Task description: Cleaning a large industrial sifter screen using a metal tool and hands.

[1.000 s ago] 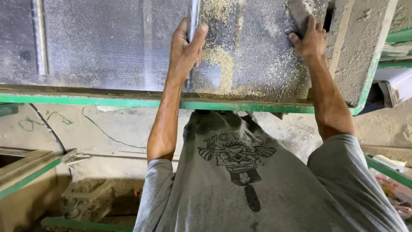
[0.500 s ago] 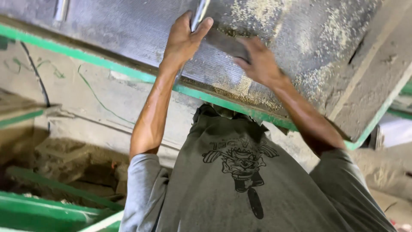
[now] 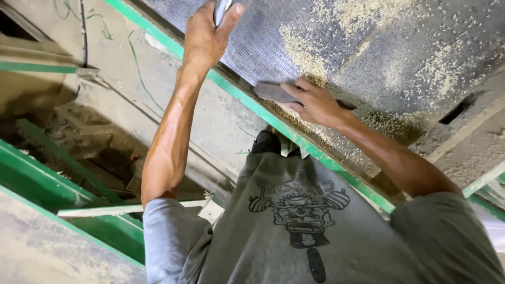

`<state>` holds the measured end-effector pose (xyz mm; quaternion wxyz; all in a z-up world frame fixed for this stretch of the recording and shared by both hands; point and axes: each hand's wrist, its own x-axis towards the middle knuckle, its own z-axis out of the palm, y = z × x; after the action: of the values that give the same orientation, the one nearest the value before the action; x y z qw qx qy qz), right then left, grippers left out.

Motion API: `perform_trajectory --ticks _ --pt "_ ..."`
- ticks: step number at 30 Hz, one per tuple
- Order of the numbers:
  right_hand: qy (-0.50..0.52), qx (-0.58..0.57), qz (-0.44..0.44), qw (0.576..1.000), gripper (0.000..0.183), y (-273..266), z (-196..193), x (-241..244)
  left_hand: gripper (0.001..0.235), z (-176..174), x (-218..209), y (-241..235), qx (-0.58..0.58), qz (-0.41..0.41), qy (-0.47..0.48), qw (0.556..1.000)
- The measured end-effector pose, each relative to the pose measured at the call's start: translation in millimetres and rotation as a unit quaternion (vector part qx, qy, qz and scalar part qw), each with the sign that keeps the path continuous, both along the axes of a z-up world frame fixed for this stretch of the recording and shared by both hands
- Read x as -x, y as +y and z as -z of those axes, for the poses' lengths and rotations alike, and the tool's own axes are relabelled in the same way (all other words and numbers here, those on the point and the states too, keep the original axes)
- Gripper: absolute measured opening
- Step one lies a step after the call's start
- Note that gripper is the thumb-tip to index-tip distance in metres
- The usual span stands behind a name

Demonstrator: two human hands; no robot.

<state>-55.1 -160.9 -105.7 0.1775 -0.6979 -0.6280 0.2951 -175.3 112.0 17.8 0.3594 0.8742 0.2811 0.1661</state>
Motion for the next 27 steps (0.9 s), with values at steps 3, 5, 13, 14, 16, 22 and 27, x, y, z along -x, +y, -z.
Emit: perform_trajectory --ticks 3,5,13,14,16,22,27 --pt "-0.011 0.038 0.013 0.999 0.063 35 -29 -6 0.058 -1 6 -4 0.016 -0.031 0.028 0.999" --pt "0.095 0.05 0.083 0.991 0.06 95 -70 6 0.061 -9 7 -5 0.005 -0.063 0.04 0.997" --pt "-0.024 -0.062 0.006 0.998 0.04 211 19 49 0.058 -37 17 -6 0.035 -0.126 -0.006 0.991" --pt "-0.01 -0.042 0.001 0.999 0.051 186 -8 48 0.057 -34 21 -7 0.028 -0.116 -0.023 0.993" --pt "0.059 0.01 0.003 0.998 0.052 131 -27 37 0.056 -36 19 -11 0.026 -0.113 -0.028 0.993" --pt "0.14 0.09 0.023 0.986 0.058 -10 9 0 0.056 -18 12 -23 0.058 -0.1 -0.033 0.993" --pt "0.196 0.064 0.055 0.977 0.056 87 -20 5 0.054 -25 17 -32 0.156 -0.118 -0.027 0.98"
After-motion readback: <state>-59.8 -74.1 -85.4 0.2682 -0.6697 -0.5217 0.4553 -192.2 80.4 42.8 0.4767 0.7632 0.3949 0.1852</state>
